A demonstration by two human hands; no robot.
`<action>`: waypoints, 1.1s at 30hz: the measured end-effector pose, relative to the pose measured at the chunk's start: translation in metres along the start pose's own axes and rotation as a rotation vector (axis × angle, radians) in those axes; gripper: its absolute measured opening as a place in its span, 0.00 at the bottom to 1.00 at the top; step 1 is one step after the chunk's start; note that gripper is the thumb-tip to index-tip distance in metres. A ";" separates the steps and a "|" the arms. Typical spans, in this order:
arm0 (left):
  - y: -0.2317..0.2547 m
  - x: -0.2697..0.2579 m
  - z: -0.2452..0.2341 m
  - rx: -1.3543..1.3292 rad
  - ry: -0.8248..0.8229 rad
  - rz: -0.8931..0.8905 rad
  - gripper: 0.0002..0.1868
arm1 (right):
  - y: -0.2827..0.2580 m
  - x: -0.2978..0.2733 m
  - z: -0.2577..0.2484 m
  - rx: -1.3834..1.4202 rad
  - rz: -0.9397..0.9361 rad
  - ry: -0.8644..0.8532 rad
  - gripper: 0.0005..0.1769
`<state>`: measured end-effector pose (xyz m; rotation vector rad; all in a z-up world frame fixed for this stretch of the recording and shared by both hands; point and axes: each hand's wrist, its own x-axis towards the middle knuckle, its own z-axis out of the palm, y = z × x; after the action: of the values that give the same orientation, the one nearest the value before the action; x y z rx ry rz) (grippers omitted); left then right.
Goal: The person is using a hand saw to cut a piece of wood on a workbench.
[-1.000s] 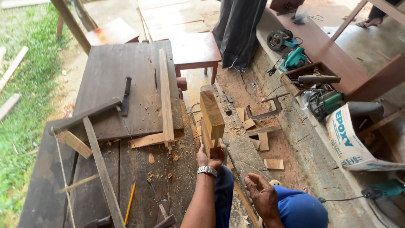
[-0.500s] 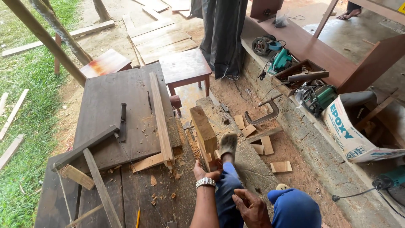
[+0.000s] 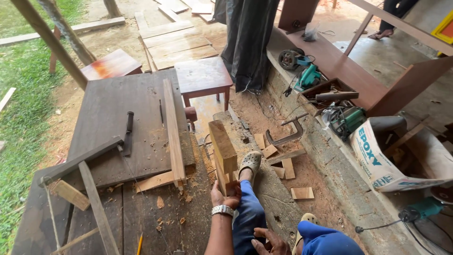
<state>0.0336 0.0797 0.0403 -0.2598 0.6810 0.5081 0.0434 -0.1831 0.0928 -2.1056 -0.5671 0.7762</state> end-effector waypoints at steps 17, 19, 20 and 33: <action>0.035 -0.066 -0.042 0.144 0.001 0.010 0.32 | 0.136 0.043 0.023 -0.269 -0.219 -0.352 0.38; 0.050 -0.102 -0.045 0.237 0.060 0.092 0.28 | 0.123 0.036 0.027 -0.399 -0.287 -0.283 0.39; 0.061 -0.115 -0.047 0.403 0.078 0.158 0.27 | 0.119 0.038 0.028 -0.419 -0.261 -0.236 0.41; 0.188 -0.258 -0.139 1.821 1.081 1.245 0.17 | 0.019 0.007 0.021 -0.416 -0.154 -0.181 0.15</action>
<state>-0.3102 0.0916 0.0926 1.8627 2.0736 0.6703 0.0361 -0.1787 0.0648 -2.3417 -1.0515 0.8180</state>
